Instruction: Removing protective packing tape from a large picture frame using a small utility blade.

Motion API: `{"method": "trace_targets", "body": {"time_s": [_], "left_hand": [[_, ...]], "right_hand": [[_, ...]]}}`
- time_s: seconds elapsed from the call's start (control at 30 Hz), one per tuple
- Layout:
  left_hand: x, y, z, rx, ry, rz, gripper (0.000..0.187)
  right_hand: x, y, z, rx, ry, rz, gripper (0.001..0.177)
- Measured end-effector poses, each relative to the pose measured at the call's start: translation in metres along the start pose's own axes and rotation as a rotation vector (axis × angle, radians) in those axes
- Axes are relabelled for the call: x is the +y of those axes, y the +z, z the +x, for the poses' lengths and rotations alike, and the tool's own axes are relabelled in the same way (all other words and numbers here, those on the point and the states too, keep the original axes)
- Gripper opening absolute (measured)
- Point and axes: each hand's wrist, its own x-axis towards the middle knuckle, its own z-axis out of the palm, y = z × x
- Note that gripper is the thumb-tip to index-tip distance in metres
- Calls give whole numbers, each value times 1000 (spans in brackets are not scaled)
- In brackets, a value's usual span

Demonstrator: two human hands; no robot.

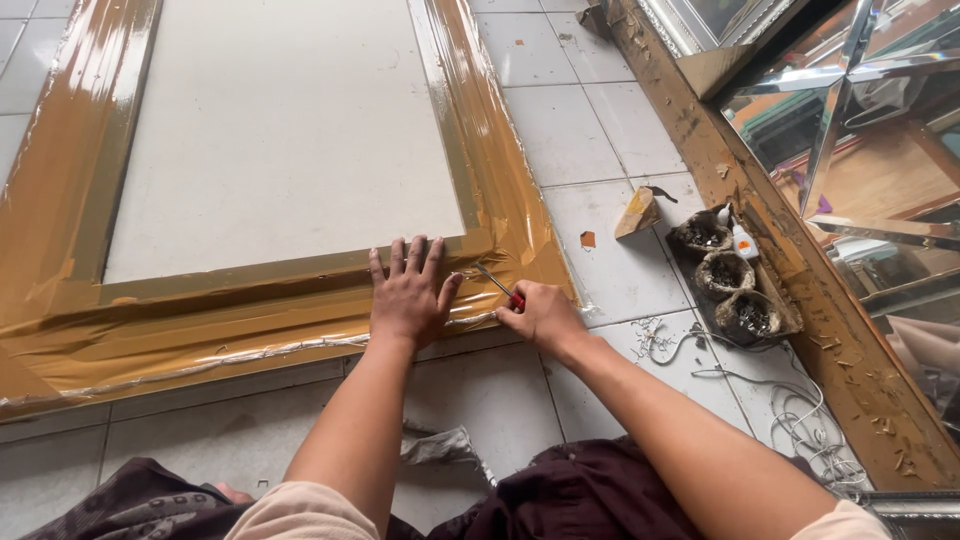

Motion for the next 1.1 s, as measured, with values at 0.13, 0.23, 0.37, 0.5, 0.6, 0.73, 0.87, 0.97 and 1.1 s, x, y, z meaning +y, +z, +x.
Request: {"method": "trace_targets", "body": {"time_s": [0.13,0.23,0.37,0.5,0.6,0.73,0.87,0.97,1.1], "left_hand": [[1,0,0,-23,-2,-10,78],[0,-1,0,-13,-5,-11,78],[1,-4,1,-37,-12,-17,78],[0,-3,2,-40,-7,-23,78],[1,-7,0,-50,-16,-35,78],[1,-11,3,-75,-5,-24,78],[4,-10,4,-83,-20,-7,77],[2,-11,1,-93,-28,3,76],[0,-7,4,-111,-31,20,78]], "right_hand": [[10,0,11,-25,-17,-21,31],[0,-2,8,-36,-34,-63,36],[-5,-2,7,-13,-49,-78,36],[43,0,60,84,1,204,47],[-7,-93,9,-114,60,443,36],[78,-145,1,-154,138,357,41],[183,-158,-12,-229,415,140,41],[214,-150,-31,-227,628,314,27],[226,-147,-32,-185,703,400,9]]}}
